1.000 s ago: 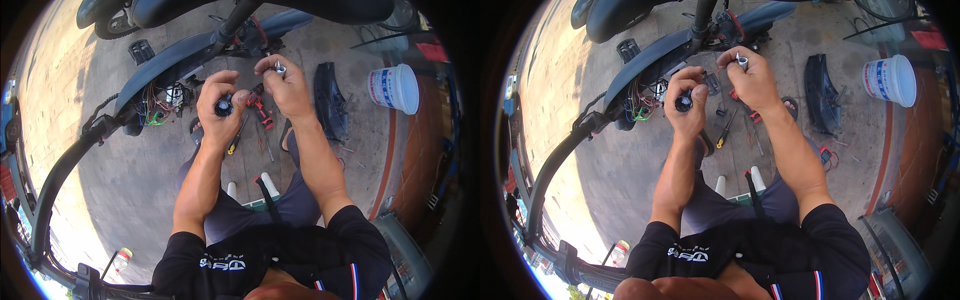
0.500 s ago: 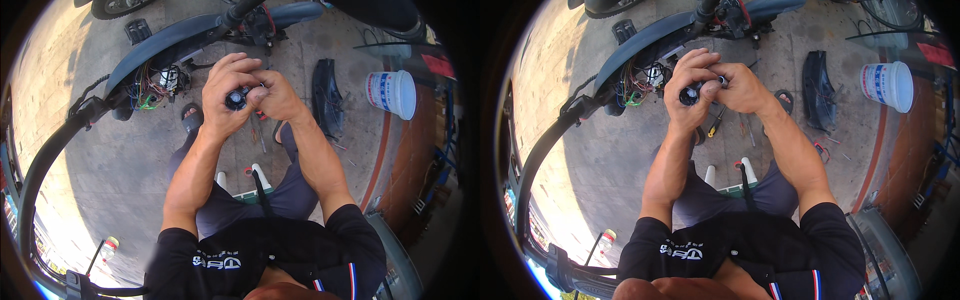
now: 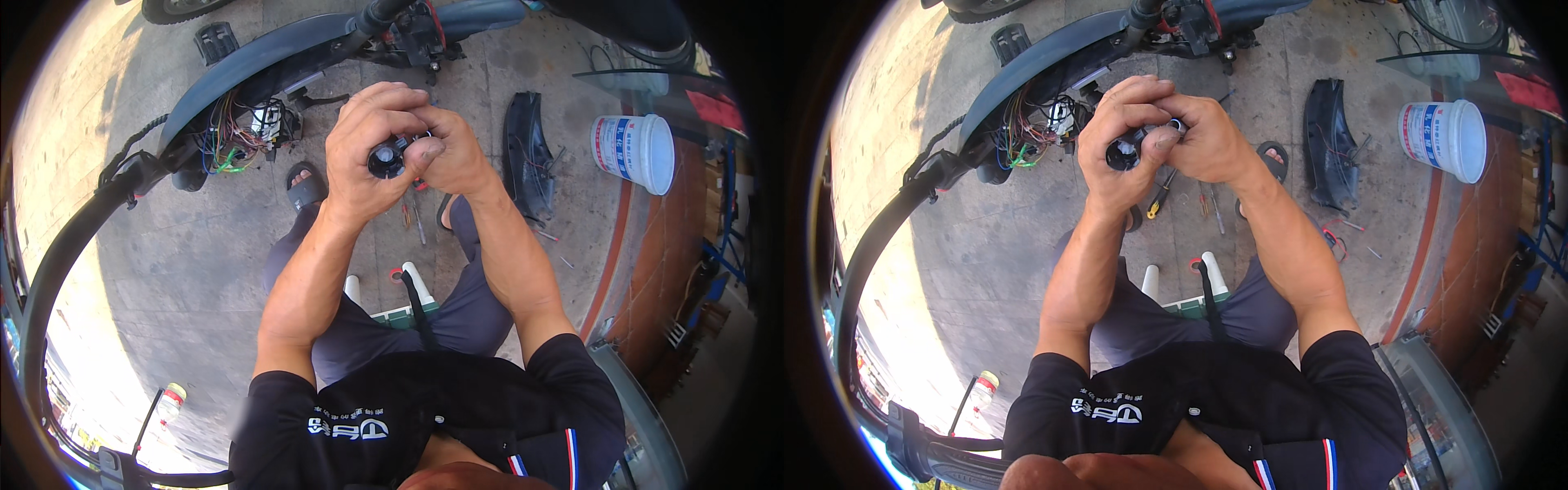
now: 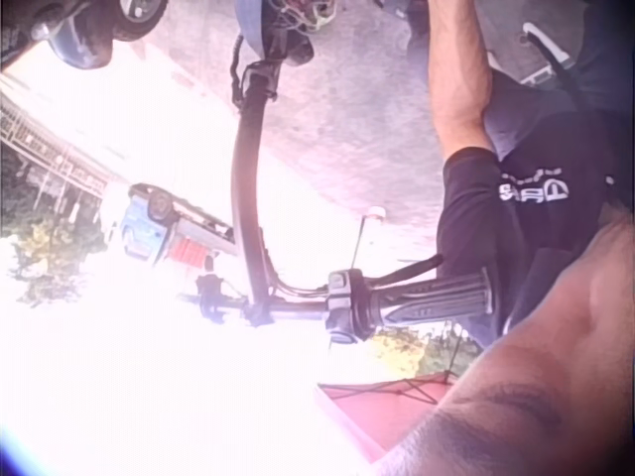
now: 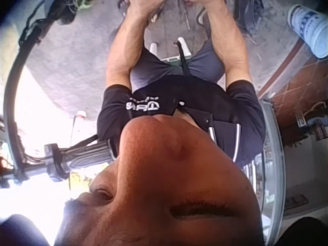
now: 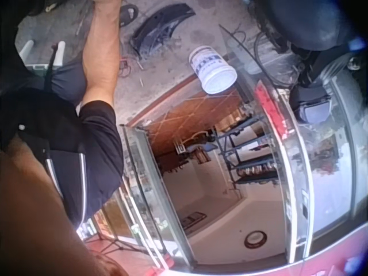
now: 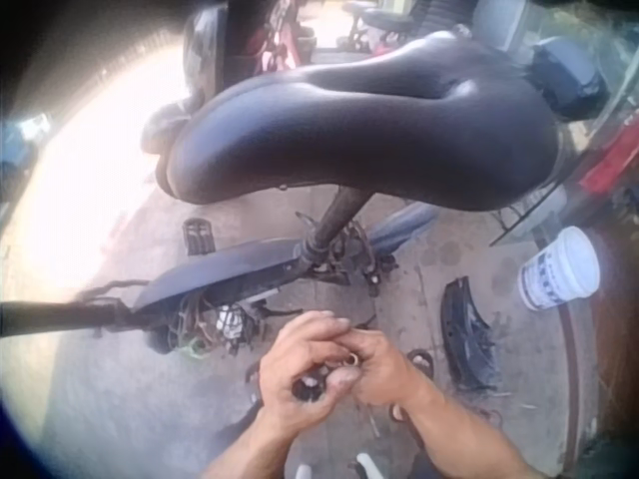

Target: The person sits and assembles a small cylindrical electrical component by hand, inserting a coiled wire and a metal tube into the housing. They repeatedly open and close the housing to check fit and alignment, then place the assembled unit on the floor.

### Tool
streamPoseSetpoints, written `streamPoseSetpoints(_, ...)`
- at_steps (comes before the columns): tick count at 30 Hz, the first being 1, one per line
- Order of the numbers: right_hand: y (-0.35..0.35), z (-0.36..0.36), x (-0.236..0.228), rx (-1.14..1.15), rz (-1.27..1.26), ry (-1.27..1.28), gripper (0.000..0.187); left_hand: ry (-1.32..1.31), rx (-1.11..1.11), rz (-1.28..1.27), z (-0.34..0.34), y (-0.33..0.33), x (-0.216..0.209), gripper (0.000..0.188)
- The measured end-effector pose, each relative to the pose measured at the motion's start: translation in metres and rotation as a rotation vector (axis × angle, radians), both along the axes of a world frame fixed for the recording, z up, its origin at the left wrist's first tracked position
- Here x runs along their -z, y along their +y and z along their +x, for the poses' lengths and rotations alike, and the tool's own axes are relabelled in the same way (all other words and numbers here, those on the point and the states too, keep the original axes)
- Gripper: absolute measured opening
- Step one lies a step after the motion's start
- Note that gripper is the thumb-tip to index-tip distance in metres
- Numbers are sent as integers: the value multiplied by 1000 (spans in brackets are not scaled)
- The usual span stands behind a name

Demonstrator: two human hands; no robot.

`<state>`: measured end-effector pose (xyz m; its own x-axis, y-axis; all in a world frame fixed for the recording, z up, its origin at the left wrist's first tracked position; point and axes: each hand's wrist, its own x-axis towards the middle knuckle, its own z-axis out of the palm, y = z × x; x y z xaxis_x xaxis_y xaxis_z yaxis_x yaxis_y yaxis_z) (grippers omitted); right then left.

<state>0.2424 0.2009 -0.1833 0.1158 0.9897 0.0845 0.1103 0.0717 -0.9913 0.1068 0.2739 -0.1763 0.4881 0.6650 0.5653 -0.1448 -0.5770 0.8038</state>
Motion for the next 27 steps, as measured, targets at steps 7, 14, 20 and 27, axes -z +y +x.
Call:
streamPoseSetpoints(7, 0, -5, 1, -22, 41, -122, 30, 19, -25, -19, 0, 0, 2, 21)
streamPoseSetpoints(14, 0, -8, 4, -2, 75, -115, 27, 12, -28, -6, -1, 1, 2, 19)
streamPoseSetpoints(20, -1, -6, 2, 18, 52, -101, 26, 14, -28, -1, -1, 0, 1, 18)
streamPoseSetpoints(27, -1, -8, 3, 3, 91, -148, 26, 17, -33, 15, 0, 0, 1, 19)
